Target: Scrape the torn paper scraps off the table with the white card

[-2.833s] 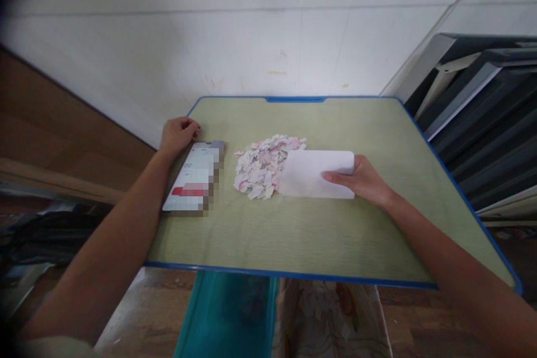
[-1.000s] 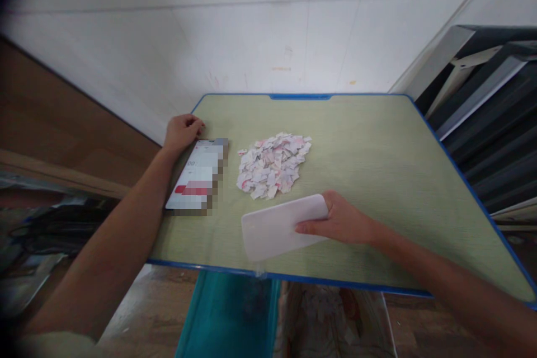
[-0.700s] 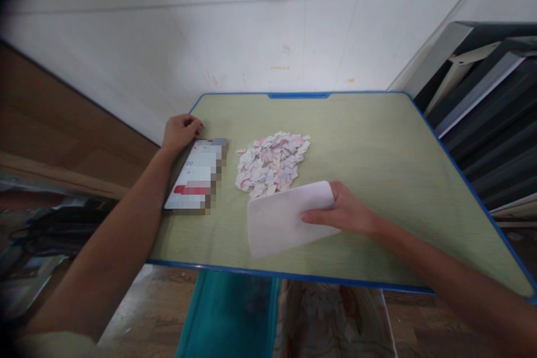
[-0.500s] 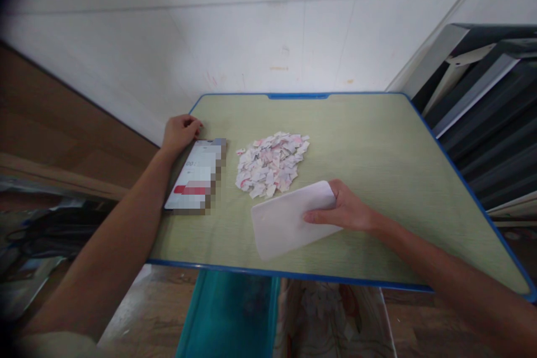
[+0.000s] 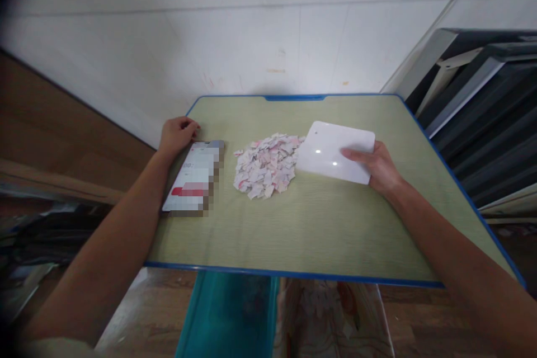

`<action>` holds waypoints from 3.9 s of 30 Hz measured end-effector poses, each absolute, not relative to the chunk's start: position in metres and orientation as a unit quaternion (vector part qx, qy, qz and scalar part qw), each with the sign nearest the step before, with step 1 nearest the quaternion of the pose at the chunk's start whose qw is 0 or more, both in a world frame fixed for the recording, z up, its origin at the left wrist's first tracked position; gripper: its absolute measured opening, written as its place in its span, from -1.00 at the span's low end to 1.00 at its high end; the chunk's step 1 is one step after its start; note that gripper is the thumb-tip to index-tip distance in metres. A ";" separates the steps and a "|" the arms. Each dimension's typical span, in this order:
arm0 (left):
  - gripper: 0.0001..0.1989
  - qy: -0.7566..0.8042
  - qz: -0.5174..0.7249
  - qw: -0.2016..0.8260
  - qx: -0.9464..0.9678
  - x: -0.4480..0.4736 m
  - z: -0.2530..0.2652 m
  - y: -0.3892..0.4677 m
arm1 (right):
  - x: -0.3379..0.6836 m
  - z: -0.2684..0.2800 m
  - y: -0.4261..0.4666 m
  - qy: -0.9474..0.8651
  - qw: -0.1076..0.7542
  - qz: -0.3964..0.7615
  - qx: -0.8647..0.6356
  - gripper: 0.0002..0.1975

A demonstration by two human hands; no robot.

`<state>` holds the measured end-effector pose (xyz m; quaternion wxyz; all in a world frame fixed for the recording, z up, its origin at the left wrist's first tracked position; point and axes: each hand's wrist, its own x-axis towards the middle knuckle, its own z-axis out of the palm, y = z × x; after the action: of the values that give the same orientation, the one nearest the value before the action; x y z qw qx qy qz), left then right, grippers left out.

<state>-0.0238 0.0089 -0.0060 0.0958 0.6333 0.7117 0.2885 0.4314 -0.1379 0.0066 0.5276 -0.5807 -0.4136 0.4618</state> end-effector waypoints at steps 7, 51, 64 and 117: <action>-0.83 0.715 0.281 0.100 0.632 -0.024 -0.004 0.008 | 0.426 0.002 -0.144 -0.476 0.489 0.470 -0.560 -0.64; -0.84 0.717 0.282 0.106 0.628 -0.025 -0.006 0.009 | 0.430 0.013 -0.144 -0.470 0.466 0.474 -0.581 -0.72; -0.82 0.723 0.284 0.112 0.620 -0.023 -0.004 0.008 | 0.441 0.014 -0.145 -0.516 0.379 0.529 -0.557 -0.76; -0.84 0.709 0.287 0.086 0.639 -0.029 -0.011 0.014 | 0.403 0.021 -0.163 -0.561 0.253 0.597 -0.515 -0.71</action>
<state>-0.0289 0.0139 -0.0107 0.0863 0.6390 0.7085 0.2868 0.4030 -0.1629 0.0214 0.2526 -0.5149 -0.5609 0.5970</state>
